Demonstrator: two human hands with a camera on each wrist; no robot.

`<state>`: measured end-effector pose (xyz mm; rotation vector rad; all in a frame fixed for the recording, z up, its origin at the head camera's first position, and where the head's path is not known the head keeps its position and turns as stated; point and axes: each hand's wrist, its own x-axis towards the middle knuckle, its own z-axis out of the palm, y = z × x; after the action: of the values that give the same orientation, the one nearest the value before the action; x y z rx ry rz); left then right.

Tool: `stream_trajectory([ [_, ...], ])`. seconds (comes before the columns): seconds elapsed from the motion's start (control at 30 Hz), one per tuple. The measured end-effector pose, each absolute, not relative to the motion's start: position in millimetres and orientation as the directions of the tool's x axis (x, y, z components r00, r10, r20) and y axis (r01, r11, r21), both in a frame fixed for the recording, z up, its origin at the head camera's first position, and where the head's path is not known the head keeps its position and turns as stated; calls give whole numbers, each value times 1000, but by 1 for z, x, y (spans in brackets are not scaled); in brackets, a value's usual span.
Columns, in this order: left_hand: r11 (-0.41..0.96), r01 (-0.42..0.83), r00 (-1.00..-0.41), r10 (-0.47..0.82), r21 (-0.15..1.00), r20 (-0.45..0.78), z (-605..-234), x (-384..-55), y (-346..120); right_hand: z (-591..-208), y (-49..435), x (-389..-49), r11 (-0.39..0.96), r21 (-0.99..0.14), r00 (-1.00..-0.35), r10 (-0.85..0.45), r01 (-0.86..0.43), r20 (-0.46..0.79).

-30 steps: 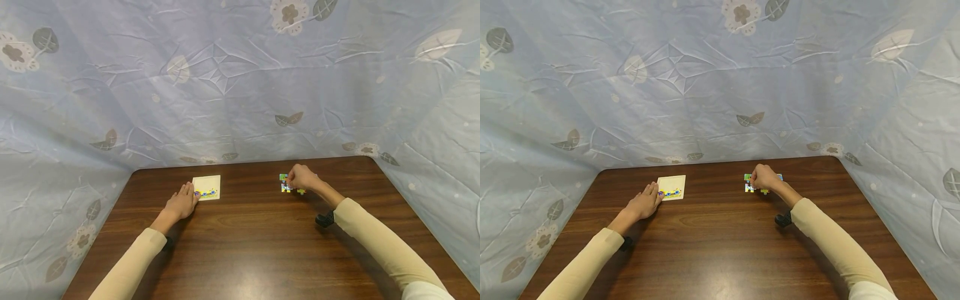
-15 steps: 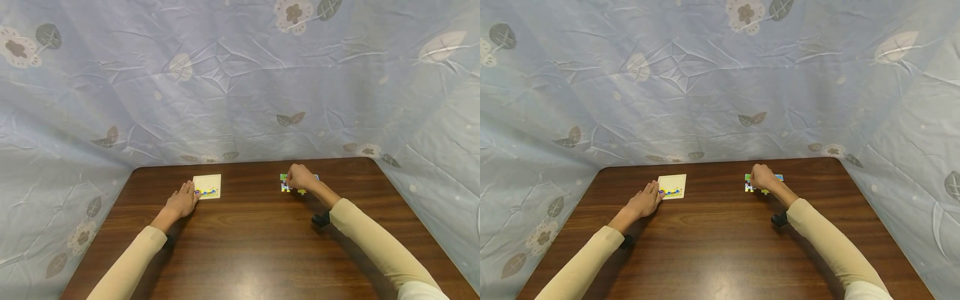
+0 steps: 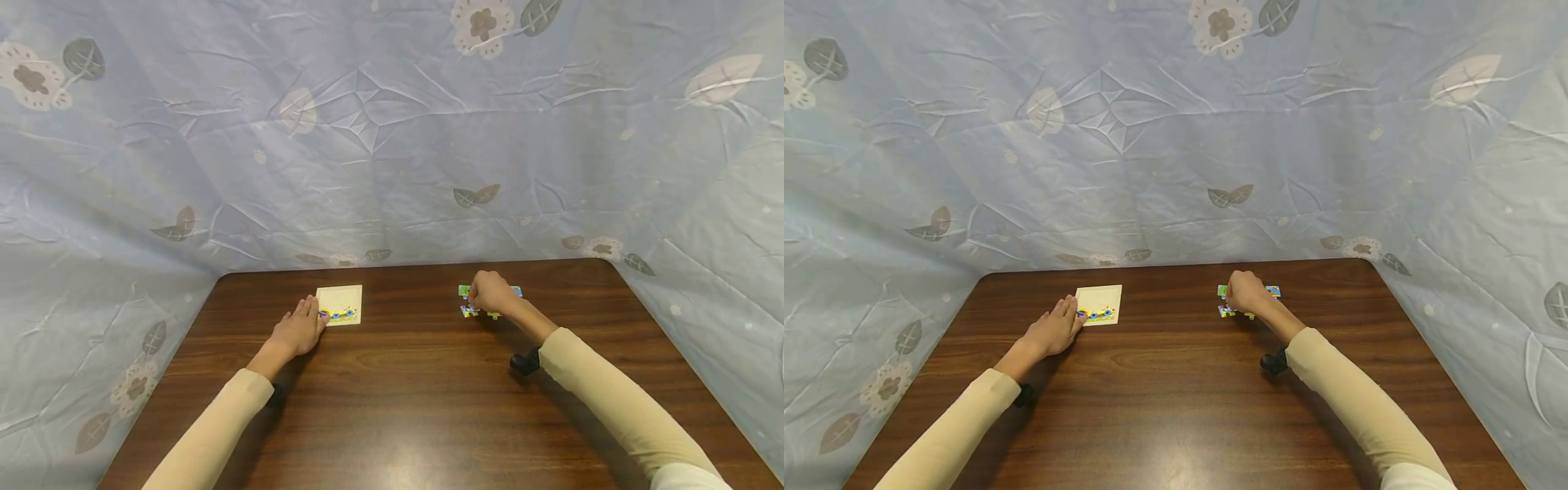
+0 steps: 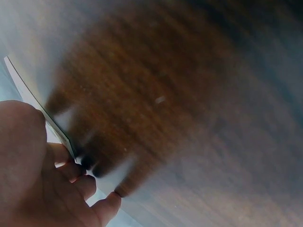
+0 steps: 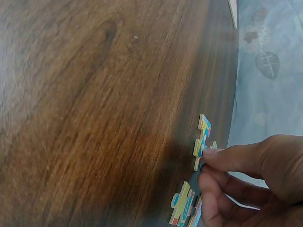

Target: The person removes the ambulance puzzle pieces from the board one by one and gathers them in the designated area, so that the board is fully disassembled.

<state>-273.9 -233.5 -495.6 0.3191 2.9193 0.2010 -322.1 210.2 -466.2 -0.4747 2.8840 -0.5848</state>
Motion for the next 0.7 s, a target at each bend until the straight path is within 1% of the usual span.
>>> stream_trajectory([
  [0.13, 968, 199, -958, 225, 150, -180, -497, -275, -234, -466, 211, -322, 872, -397, -932, -350, -288, -93],
  [0.37, 969, 193, -958, 220, 153, -183, -498, -275, -234, -464, 211, -321, 878, -419, -941, -310, -230, -132],
  [0.5, 970, 193, -957, 220, 150, -190, -499, -276, -235, -460, 210, -321, 881, -419, -942, -304, -221, -144],
  [0.6, 970, 193, -955, 220, 145, -200, -498, -276, -234, -449, 204, -324, 870, -445, -945, -298, -211, -134],
  [0.7, 970, 191, -954, 219, 147, -204, -496, -275, -234, -430, 186, -328, 840, -496, -950, -300, -219, -89],
])
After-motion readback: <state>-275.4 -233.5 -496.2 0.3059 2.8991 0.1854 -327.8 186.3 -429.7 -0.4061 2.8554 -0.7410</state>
